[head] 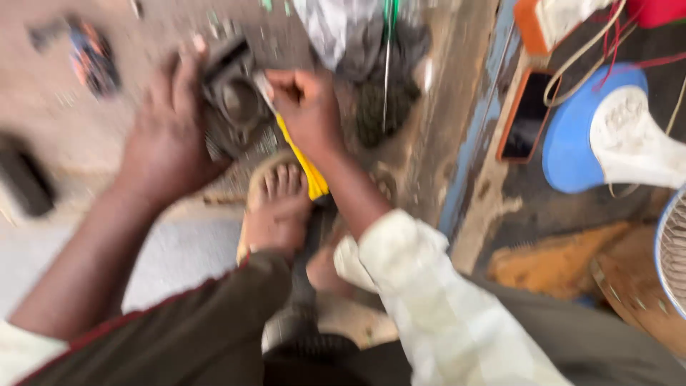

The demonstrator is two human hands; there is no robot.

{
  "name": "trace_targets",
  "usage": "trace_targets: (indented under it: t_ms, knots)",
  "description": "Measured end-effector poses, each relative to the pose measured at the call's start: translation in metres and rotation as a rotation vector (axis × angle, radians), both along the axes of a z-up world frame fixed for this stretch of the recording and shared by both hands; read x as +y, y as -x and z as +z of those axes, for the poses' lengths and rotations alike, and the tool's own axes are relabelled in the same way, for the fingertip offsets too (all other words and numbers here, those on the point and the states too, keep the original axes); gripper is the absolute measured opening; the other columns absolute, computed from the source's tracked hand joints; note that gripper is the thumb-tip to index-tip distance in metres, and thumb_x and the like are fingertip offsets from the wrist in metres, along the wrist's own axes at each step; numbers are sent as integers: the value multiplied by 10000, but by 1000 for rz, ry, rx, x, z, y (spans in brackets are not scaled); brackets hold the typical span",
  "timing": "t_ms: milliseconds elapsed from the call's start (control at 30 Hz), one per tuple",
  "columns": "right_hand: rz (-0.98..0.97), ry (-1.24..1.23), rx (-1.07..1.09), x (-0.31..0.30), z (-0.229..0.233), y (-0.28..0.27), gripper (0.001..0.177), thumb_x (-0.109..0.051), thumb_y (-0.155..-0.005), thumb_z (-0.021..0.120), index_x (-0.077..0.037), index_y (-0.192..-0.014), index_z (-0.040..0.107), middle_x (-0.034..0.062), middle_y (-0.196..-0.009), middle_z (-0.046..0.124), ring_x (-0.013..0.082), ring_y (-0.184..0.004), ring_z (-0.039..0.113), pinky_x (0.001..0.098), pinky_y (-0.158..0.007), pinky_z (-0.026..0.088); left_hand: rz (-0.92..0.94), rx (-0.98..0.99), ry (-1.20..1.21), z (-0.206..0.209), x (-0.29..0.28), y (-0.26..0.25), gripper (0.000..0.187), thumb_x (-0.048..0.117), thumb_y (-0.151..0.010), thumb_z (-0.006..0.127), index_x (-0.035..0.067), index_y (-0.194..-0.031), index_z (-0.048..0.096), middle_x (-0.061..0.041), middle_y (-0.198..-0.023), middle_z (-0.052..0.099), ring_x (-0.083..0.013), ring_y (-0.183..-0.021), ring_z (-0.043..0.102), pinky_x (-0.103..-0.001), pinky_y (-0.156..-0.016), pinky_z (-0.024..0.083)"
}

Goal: Cleaning and scraping debris from a motorcycle engine cylinder component.

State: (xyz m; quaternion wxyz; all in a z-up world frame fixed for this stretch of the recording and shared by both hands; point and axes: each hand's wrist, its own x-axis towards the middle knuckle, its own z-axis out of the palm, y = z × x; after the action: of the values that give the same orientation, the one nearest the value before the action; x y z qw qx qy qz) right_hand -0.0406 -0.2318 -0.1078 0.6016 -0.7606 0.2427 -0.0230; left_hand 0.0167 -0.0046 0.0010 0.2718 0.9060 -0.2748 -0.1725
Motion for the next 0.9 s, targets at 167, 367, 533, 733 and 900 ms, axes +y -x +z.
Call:
trace_targets:
  t_ms: [167,367,533,733,900]
  knots:
    - [70,180,11,-4,7,1,186,-55,-870,804,-60,-1055,785,10,-947,805,70,-839,728,244,-782,584,-6,-46,103,-3,4,1,1318,330,-727,996,11,-1674,137,-380,-1607,272,-575,-1407,447,-542,-1147,465]
    - [60,-60,-22,2,12,7,209,-66,-926,771,-42,-1132,751,26,-964,795,67,-835,696,244,-777,574,-46,-120,66,6,0,3,1293,322,-750,1015,42,-1653,133,-344,-1578,287,-566,-1470,434,-538,-1219,455]
    - [63,-11,149,14,42,40,192,-56,-951,719,-59,-1142,737,13,-886,768,59,-755,699,244,-686,575,-38,127,-20,7,3,28,1292,256,-668,974,46,-1638,147,-340,-1601,309,-569,-1368,460,-562,-1125,460]
    - [18,133,-32,18,25,31,159,-20,-1019,667,-61,-1168,705,66,-934,732,130,-799,701,299,-702,560,-27,-19,37,-5,4,13,1293,333,-665,980,22,-1639,188,-373,-1567,293,-573,-1382,432,-557,-1111,457]
    - [20,181,-112,12,19,12,254,13,-941,684,-54,-1186,695,69,-1065,765,156,-950,764,316,-819,616,21,-48,-7,10,-1,-6,1280,364,-710,987,39,-1661,194,-321,-1605,310,-531,-1402,437,-592,-1166,387]
